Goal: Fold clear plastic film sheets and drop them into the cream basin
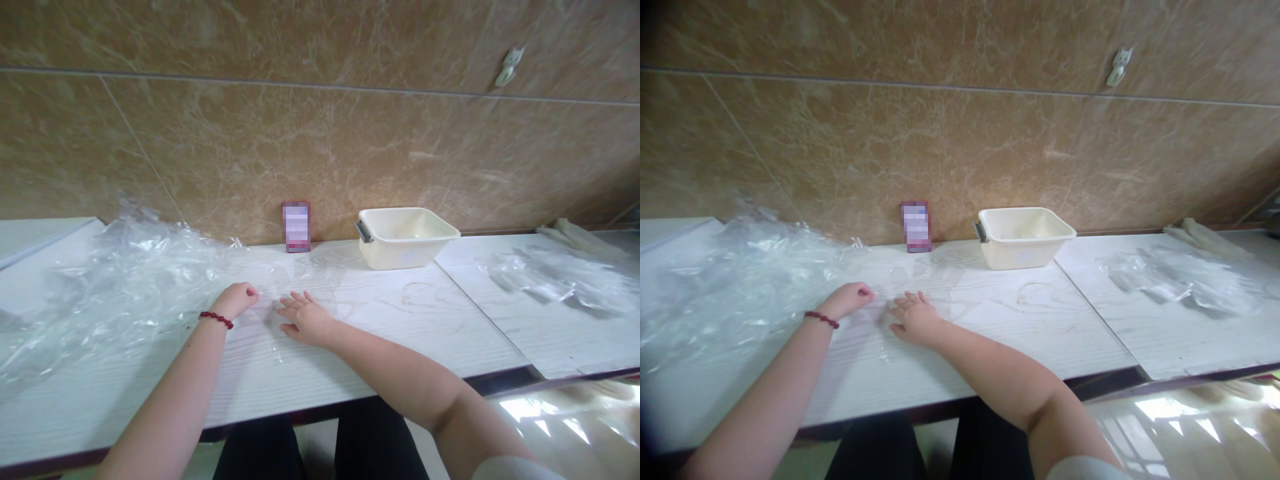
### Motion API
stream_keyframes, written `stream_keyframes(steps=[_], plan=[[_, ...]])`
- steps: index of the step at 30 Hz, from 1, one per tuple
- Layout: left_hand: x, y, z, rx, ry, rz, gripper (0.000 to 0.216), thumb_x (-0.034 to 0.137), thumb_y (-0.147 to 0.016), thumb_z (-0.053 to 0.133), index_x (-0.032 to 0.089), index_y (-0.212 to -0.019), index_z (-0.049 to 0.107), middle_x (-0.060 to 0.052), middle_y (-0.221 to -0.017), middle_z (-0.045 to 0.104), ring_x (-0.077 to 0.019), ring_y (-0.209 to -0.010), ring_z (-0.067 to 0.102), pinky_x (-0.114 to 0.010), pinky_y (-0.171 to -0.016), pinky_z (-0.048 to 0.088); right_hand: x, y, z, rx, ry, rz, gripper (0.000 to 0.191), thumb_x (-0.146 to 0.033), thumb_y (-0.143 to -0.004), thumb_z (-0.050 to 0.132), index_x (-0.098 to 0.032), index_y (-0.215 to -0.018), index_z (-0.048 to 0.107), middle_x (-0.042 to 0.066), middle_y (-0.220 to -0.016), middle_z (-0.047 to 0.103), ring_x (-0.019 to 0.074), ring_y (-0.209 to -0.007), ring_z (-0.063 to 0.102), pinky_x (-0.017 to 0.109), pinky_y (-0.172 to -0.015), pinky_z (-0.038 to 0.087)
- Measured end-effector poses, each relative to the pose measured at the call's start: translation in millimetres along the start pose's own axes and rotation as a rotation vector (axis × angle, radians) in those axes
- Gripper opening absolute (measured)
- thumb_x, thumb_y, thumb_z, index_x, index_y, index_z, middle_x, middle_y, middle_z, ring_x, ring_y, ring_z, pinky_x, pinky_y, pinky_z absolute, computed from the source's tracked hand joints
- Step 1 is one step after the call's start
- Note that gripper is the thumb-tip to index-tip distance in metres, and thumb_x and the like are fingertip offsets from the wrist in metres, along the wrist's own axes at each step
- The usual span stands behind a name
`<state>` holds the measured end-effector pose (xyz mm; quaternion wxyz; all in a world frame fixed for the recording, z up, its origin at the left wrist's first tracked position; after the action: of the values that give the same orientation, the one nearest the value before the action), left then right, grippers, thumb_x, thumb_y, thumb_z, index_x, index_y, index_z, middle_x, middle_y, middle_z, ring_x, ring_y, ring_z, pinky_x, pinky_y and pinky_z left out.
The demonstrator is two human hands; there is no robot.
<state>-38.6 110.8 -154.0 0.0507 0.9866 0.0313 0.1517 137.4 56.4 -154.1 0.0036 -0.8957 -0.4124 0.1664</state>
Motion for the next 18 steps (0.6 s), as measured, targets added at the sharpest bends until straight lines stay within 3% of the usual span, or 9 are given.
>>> stream_keyframes(steps=[7,9,13,18], plan=[[10,4,-1,0.022,0.238,-0.02,0.022,0.035,-0.067,0.042,0.016,-0.068,0.052,-0.002,-0.06,0.057,-0.0163,-0.059,0.054,-0.025,-0.055,0.039,4,2,2,-0.025,-0.002,0.089,0.056,-0.052,-0.075,0.037,-0.025,-0.123,0.035,0.006,-0.133,0.027,0.0302,-0.122,0.015,0.053,-0.095,0.01],[13,8,-1,0.035,0.365,-0.028,0.02,0.035,-0.067,0.043,0.016,-0.07,0.048,0.0,-0.056,0.054,-0.0146,-0.054,0.052,-0.025,-0.052,0.039,5,1,-1,0.046,-0.025,0.097,0.052,-0.052,-0.074,0.04,-0.025,-0.119,0.04,0.006,-0.13,0.032,0.0295,-0.12,0.022,0.051,-0.094,0.014],[25,14,1,0.022,0.649,-0.003,0.03,0.036,-0.063,0.053,0.016,-0.083,0.045,0.004,-0.055,0.049,-0.0116,-0.05,0.05,-0.024,-0.05,0.04,16,-4,-15,0.306,-0.113,0.148,0.034,-0.036,-0.075,0.045,-0.021,-0.106,0.047,0.006,-0.109,0.051,0.0188,-0.105,0.042,0.036,-0.091,0.028],[41,18,4,0.035,0.807,0.07,0.043,0.039,-0.061,0.06,0.017,-0.092,0.042,0.005,-0.055,0.049,-0.0104,-0.05,0.05,-0.024,-0.052,0.041,33,-11,-20,0.434,-0.281,0.165,0.033,-0.024,-0.072,0.048,-0.018,-0.104,0.044,0.005,-0.103,0.053,0.0143,-0.096,0.047,0.028,-0.082,0.037]])
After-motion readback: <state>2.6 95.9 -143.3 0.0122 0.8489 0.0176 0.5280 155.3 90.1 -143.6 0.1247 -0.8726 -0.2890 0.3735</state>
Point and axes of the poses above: each hand's wrist, its own y-axis away from the middle knuckle, its own z-axis out of the palm, x = y × z, the point moved 5 cm from there along -y, towards the middle knuckle
